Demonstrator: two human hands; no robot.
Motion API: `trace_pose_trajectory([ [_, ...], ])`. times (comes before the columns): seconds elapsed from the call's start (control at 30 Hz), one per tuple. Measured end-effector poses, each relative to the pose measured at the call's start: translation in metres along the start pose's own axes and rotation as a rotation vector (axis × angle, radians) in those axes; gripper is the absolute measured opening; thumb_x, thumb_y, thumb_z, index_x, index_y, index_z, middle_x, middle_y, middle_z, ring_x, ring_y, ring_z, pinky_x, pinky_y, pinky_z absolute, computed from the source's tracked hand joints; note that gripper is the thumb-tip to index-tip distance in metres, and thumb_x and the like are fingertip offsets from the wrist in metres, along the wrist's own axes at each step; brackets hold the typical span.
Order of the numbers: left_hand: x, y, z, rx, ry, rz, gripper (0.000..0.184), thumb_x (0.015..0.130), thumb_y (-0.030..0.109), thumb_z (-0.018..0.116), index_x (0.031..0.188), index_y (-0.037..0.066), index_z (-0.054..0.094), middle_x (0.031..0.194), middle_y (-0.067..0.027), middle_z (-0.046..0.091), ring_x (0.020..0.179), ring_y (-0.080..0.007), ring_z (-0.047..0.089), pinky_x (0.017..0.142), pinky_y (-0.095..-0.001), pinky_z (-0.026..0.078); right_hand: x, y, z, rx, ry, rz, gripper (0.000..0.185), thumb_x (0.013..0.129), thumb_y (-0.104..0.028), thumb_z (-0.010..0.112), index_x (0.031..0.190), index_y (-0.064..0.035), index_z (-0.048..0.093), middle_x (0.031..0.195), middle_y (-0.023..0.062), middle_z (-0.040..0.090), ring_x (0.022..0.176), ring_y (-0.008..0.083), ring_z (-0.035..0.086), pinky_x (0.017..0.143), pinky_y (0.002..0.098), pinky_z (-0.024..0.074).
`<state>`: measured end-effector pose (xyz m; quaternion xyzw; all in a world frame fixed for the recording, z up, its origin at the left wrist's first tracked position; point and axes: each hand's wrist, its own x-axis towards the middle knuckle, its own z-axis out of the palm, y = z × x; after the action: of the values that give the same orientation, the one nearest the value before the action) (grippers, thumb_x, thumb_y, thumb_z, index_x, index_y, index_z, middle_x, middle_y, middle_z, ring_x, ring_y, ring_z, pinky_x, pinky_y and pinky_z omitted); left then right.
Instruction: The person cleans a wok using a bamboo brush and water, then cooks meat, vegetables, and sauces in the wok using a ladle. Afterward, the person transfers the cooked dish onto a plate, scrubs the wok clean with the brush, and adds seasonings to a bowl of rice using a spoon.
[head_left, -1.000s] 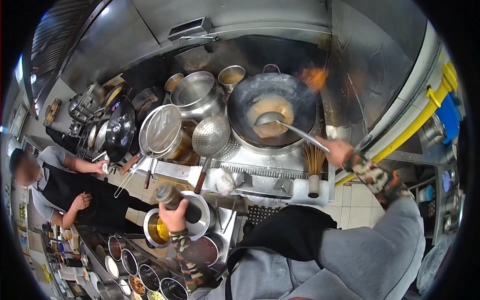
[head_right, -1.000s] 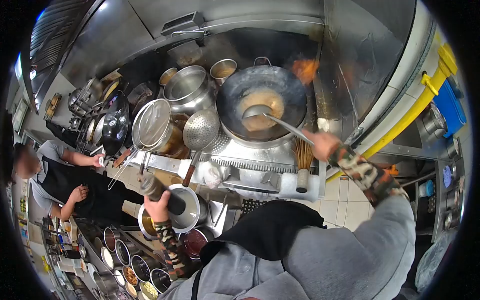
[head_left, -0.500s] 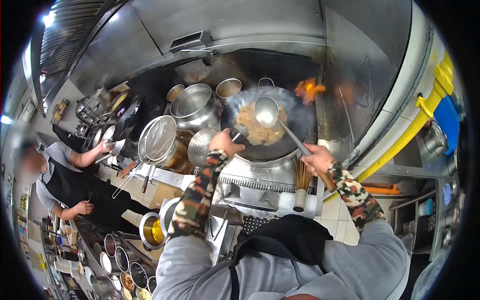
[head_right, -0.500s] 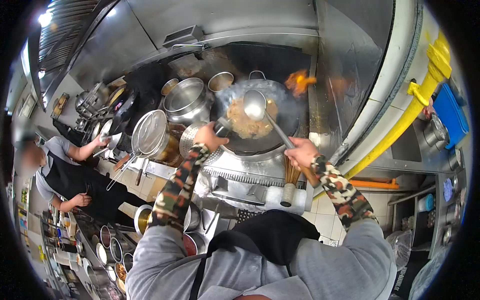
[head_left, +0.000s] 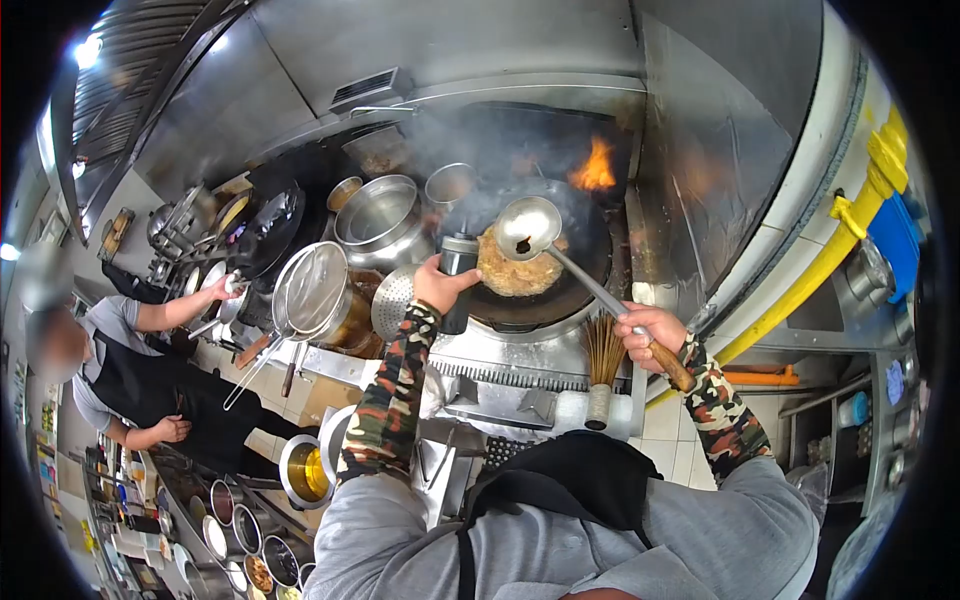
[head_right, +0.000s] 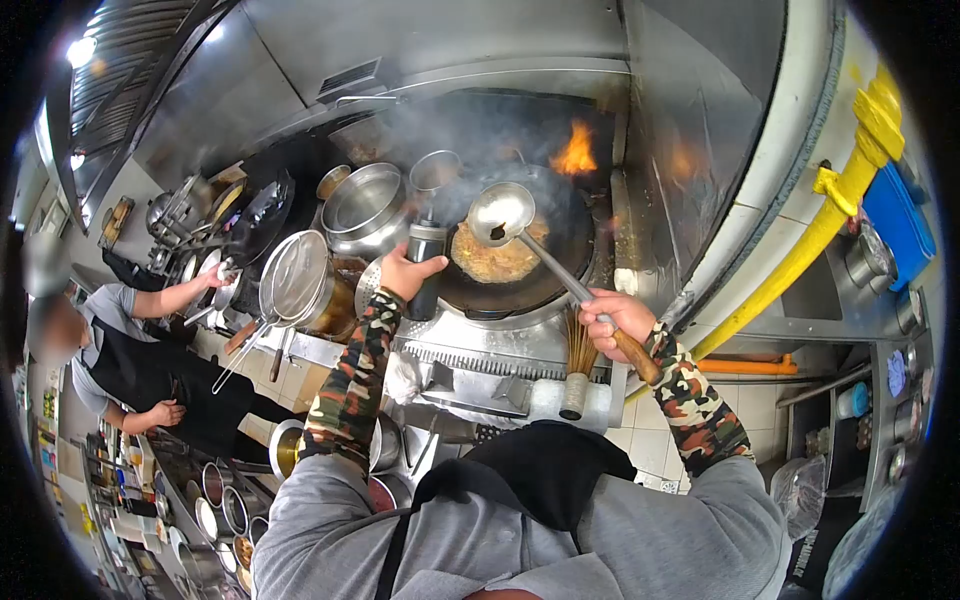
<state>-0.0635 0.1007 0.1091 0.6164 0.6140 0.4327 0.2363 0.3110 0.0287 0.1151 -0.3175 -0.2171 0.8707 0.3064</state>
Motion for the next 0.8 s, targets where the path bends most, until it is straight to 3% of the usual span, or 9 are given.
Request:
trace_pose_trajectory([
  [0.1, -0.014, -0.007, -0.021, -0.223, -0.018, -0.023, 0.038, 0.071, 0.018, 0.082, 0.099, 0.0, 0.065, 0.087, -0.0049, 0.069, 0.075, -0.0113, 0.062, 0.071, -0.0274, 0.051, 0.051, -0.001, -0.029, 0.064, -0.042, 0.02, 0.027, 0.089, -0.007, 0.053, 0.115, -0.0122, 0.051, 0.075, 0.0034, 0.052, 0.047, 0.009, 0.046, 0.035, 0.0269, 0.0365],
  [0.17, -0.027, -0.02, -0.035, -0.175, 0.006, -0.022, 0.038, 0.07, 0.016, 0.081, 0.099, -0.001, 0.065, 0.088, -0.0052, 0.068, 0.076, -0.0108, 0.062, 0.072, -0.0275, 0.051, 0.082, 0.006, -0.02, -1.06, 0.418, -0.344, 0.043, 0.084, -0.011, 0.057, 0.127, -0.012, 0.053, 0.083, 0.0088, 0.06, 0.054, 0.0122, 0.055, 0.037, 0.0293, 0.0419],
  [0.37, -0.144, -0.012, -0.134, -0.051, 0.178, -0.009, 0.057, 0.064, 0.022, 0.084, 0.108, -0.003, 0.057, 0.094, -0.0092, 0.066, 0.085, -0.0166, 0.061, 0.08, -0.0317, 0.049, 0.124, 0.039, -0.015, -0.931, 0.575, -0.274, 0.042, 0.08, -0.006, 0.058, 0.121, 0.0006, 0.053, 0.069, 0.01, 0.059, 0.046, 0.0159, 0.055, 0.039, 0.0342, 0.0435],
  [0.43, -0.191, -0.032, -0.171, -0.213, 0.205, -0.179, 0.054, 0.066, 0.015, 0.082, 0.11, -0.002, 0.057, 0.097, -0.0084, 0.066, 0.086, -0.0155, 0.061, 0.081, -0.0316, 0.049, 0.121, 0.036, -0.015, -0.481, 0.445, -0.113, 0.044, 0.081, -0.001, 0.06, 0.124, -0.0051, 0.051, 0.061, 0.0026, 0.047, 0.04, 0.0145, 0.044, 0.033, 0.0331, 0.0347],
  [0.5, -0.236, -0.045, -0.206, -0.167, 0.325, -0.225, 0.052, 0.067, 0.014, 0.082, 0.109, -0.001, 0.058, 0.097, -0.0082, 0.065, 0.086, -0.0151, 0.061, 0.081, -0.0314, 0.05, 0.137, 0.035, -0.019, -0.652, 0.439, -0.084, 0.037, 0.087, -0.017, 0.059, 0.122, -0.0063, 0.05, 0.063, 0.0051, 0.05, 0.047, 0.0192, 0.05, 0.041, 0.0376, 0.0412],
  [0.6, -0.305, -0.07, -0.263, -0.06, 0.565, -0.293, 0.048, 0.069, 0.016, 0.08, 0.109, 0.0, 0.059, 0.097, -0.0063, 0.066, 0.086, -0.0153, 0.062, 0.08, -0.0308, 0.05, 0.229, 0.011, -0.133, 0.175, -0.451, 0.869, 0.058, 0.088, -0.066, 0.035, 0.096, -0.0125, 0.056, 0.084, 0.0125, 0.059, 0.077, 0.0337, 0.056, 0.066, 0.0548, 0.0427],
  [0.63, -0.327, -0.081, -0.283, 0.007, 0.698, -0.341, 0.05, 0.068, 0.017, 0.08, 0.11, 0.0, 0.058, 0.098, -0.0061, 0.066, 0.088, -0.0159, 0.061, 0.082, -0.0308, 0.049, 0.203, 0.016, -0.09, -0.198, -0.13, 0.359, 0.051, 0.086, -0.057, 0.038, 0.101, -0.0112, 0.054, 0.085, 0.0125, 0.06, 0.075, 0.0316, 0.056, 0.064, 0.0518, 0.043],
  [0.67, -0.349, -0.087, -0.306, 0.072, 0.817, -0.321, 0.053, 0.066, 0.017, 0.08, 0.112, 0.001, 0.058, 0.1, -0.0065, 0.065, 0.091, -0.0165, 0.061, 0.085, -0.0313, 0.047, 0.171, 0.033, -0.037, -0.991, 0.192, -0.09, 0.046, 0.085, -0.049, 0.04, 0.106, -0.0099, 0.053, 0.086, 0.0124, 0.061, 0.072, 0.0296, 0.056, 0.063, 0.0488, 0.0434],
  [0.8, -0.414, -0.101, -0.396, 0.335, 1.117, -0.399, 0.058, 0.061, 0.017, 0.082, 0.112, 0.001, 0.059, 0.1, -0.0086, 0.067, 0.091, -0.0183, 0.063, 0.084, -0.0323, 0.048, 0.151, 0.02, -0.001, -1.514, 0.463, -0.173, 0.047, 0.08, -0.017, 0.051, 0.126, -0.0047, 0.049, 0.089, 0.0122, 0.064, 0.064, 0.0216, 0.058, 0.056, 0.0369, 0.0448],
])
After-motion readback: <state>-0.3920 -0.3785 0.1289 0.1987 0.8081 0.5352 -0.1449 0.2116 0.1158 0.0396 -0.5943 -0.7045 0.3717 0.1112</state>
